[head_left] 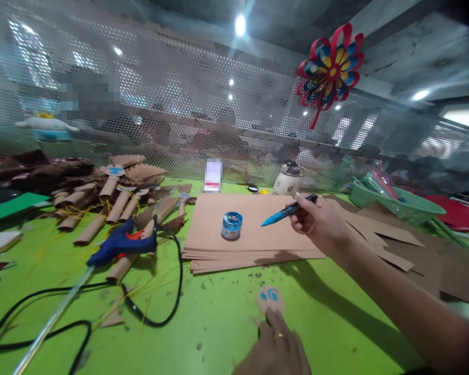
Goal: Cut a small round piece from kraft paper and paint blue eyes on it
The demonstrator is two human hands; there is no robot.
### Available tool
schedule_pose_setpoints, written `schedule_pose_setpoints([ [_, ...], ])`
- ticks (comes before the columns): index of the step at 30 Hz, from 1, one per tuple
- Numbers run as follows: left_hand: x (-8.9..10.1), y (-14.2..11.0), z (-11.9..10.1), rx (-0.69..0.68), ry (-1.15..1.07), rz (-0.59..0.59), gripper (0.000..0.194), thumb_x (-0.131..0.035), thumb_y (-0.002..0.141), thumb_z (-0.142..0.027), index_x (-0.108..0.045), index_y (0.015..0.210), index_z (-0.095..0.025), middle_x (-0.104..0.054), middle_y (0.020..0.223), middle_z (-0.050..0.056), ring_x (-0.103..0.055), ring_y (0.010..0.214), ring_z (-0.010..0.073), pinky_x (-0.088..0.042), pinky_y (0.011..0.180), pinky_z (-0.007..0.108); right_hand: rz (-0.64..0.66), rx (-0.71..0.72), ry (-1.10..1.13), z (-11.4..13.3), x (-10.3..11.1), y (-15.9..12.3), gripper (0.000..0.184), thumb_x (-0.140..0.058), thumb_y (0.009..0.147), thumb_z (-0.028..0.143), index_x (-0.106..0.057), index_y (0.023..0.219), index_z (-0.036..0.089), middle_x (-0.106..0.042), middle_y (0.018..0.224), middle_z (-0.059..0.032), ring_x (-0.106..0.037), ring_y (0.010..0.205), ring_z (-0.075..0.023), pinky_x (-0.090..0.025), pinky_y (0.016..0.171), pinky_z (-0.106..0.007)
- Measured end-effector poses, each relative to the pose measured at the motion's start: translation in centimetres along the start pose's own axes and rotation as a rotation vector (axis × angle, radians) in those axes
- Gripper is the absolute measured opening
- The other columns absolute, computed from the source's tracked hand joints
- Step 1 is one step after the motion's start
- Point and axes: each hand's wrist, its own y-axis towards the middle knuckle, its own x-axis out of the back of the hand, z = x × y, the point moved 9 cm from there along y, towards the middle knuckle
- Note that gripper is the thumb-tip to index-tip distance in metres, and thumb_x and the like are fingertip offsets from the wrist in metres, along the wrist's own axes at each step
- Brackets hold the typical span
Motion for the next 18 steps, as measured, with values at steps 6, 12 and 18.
schedule_pose_setpoints([
  [6, 1.9, 0.5, 1.3, 0.077, -0.072, -0.026, 0.025, -0.051, 0.085, -0.012, -0.064, 0.105, -0.002, -0.075, 0.094, 0.019, -0.074, 0.085, 0.0269, -0.059, 0.065, 0.034, -0.034, -0.119, 0.009, -2.8, 3.3, -3.7, 0.037, -0.076, 0.077, 0.052, -0.068, 0.075, 0.016, -0.059, 0.053, 0.0005, -0.047, 0.044, -0.0082, -0.034, 0.040, -0.021],
  [12, 2.3, 0.6, 1.6, 0.061, -0.039, -0.058, 0.024, -0.045, 0.087, -0.008, -0.062, 0.103, -0.003, -0.077, 0.092, 0.012, -0.074, 0.082, 0.0222, -0.057, 0.067, 0.032, -0.009, -0.228, -0.043, -5.9, 4.6, -6.0, 0.036, -0.069, 0.085, 0.055, -0.068, 0.078, 0.019, -0.059, 0.048, 0.0002, -0.045, 0.038, -0.0086, -0.030, 0.037, -0.021],
  [18, 0.9, -0.2, 1.0, 0.001, -0.009, 0.102, 0.024, -0.048, 0.096, -0.023, -0.056, 0.115, -0.011, -0.074, 0.107, 0.009, -0.069, 0.097, 0.0212, -0.049, 0.081, 0.033, 0.052, -0.243, -0.111, -5.9, 4.7, -7.7, 0.030, -0.072, 0.084, 0.051, -0.070, 0.081, 0.022, -0.061, 0.053, -0.0013, -0.051, 0.045, -0.0125, -0.039, 0.041, -0.024],
])
